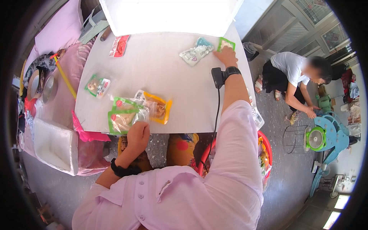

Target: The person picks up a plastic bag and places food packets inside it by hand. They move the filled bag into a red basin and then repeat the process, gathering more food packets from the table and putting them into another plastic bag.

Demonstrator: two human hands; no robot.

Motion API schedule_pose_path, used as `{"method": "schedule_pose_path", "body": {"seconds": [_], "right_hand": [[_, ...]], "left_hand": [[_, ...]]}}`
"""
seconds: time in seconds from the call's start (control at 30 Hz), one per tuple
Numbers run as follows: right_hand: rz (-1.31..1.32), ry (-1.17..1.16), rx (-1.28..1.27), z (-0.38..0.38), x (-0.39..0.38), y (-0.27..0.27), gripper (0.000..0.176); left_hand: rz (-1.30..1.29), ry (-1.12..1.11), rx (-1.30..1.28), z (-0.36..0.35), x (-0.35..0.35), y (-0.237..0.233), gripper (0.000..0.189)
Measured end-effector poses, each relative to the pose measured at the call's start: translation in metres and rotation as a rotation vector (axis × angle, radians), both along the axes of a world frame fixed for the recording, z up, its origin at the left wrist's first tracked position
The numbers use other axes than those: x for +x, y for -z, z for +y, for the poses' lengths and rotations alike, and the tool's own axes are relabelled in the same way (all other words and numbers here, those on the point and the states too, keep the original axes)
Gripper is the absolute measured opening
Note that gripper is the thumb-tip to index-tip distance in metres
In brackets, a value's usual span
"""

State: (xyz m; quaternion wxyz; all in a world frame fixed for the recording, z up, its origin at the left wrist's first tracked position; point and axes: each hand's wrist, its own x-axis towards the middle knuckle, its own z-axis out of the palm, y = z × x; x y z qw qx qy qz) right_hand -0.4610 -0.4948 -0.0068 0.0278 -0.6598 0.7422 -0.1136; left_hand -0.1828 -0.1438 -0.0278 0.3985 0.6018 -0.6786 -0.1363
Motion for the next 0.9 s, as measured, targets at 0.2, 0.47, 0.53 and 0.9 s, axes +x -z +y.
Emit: {"method": "schedule_pose_path", "body": {"seconds": [0.2, 0.47, 0.53, 0.9], "right_hand": [[0.080, -0.163, 0.186, 0.018, 0.000, -0.005, 0.068], [0.341, -0.484, 0.143, 0.167, 0.023, -0.010, 0.069], [0.314, -0.588, 0.110, 0.220, 0.028, -0.015, 0.070], [0.262, -0.752, -0.110, 0.322, 0.026, 0.015, 0.024]], "left_hand": [[0.002, 0.007, -0.029, 0.000, -0.001, 0.000, 0.005], [-0.001, -0.026, -0.024, 0.002, -0.002, 0.003, 0.007], [-0.006, -0.025, -0.067, 0.001, 0.000, 0.004, 0.007], [0.096, -0.061, -0.033, 0.009, -0.001, -0.006, 0.011]]}}
